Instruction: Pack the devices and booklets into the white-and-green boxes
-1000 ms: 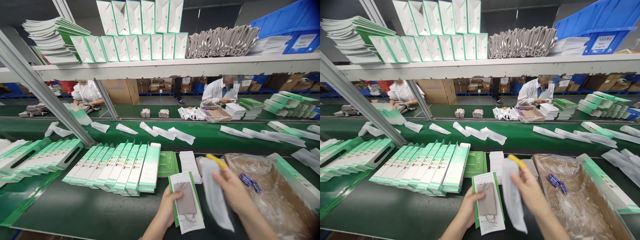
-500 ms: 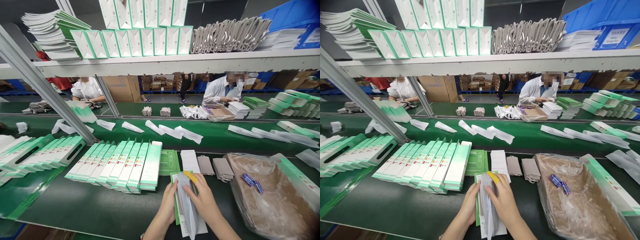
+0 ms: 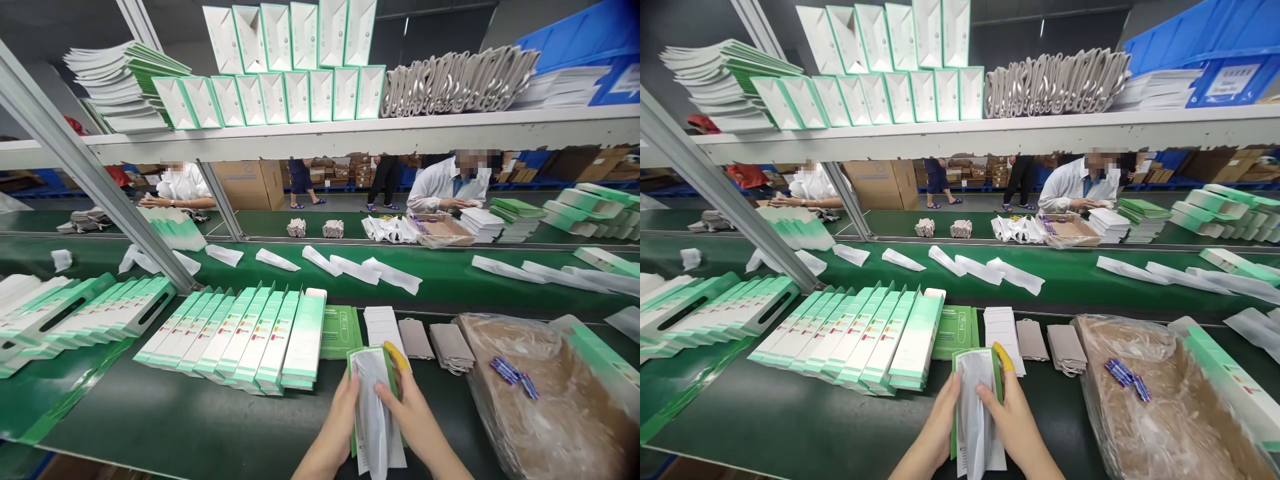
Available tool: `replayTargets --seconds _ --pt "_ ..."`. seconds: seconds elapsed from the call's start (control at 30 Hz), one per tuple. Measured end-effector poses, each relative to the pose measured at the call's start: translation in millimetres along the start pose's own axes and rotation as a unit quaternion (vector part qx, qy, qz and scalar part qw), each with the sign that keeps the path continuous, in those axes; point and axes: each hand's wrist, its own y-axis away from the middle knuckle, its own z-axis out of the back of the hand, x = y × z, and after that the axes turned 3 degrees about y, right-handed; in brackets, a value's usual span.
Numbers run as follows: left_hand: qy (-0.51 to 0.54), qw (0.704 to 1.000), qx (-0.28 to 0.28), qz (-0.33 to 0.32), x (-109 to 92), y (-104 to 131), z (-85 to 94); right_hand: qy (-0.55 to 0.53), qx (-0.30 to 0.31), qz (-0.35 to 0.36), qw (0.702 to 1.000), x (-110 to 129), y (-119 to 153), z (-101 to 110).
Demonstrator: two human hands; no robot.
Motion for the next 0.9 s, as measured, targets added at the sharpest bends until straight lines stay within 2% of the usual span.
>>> replayTargets --seconds 0.07,0.13,0.2,0.27,0.33,0.43,0.5,0.57,0.67,0.73,0.8,0.9 --pt "-0.035 0.994 0.098 -0.034 2.0 2.9 -1.7 -0.081 0.024 -0.033 0.996 -1.8 1.7 -0.5" --pt "-0.087 0.983 0.144 -0.072 3.9 3.7 -5.1 -0.112 0.032 -0.048 0.992 -2.7 4.1 -0.7" --pt "-0.164 0.974 0.116 -0.105 4.0 3.5 -10.5 -0.106 0.029 -0.06 0.992 -4.6 6.7 -3.5" --pt "-0.265 0.957 0.052 -0.102 1.5 4.1 -17.2 -0.107 0.014 -0.067 0.992 -7.4 8.7 -10.9" --pt "-0.375 0.924 -0.006 -0.07 -2.5 5.6 -23.3 -0.127 -0.019 -0.082 0.988 -9.1 9.6 -22.1" --pt "-0.479 0.875 -0.047 -0.052 -7.3 7.6 -26.9 -0.157 -0.081 -0.1 0.979 -5.4 8.7 -37.8" --pt "-0.497 0.863 -0.045 -0.076 -8.7 7.4 -24.3 -0.166 -0.1 -0.11 0.975 0.6 7.6 -42.1" --pt "-0.489 0.867 -0.028 -0.09 -8.9 6.8 -18.4 -0.176 -0.108 -0.115 0.972 6.5 6.4 -40.0" --pt "-0.459 0.885 0.037 -0.07 -7.0 6.2 -5.8 -0.195 -0.108 -0.133 0.966 12.9 3.2 -26.9" --pt "-0.459 0.884 0.081 -0.042 -3.6 6.3 3.6 -0.227 -0.1 -0.141 0.958 16.2 -0.5 -15.7" --pt "-0.479 0.872 0.1 -0.03 1.0 6.5 12.4 -0.282 -0.097 -0.136 0.945 19.8 -4.7 -6.6" --pt "-0.533 0.84 0.086 -0.056 5.8 7.6 22.0 -0.347 -0.1 -0.143 0.921 23.9 -9.0 -1.0"
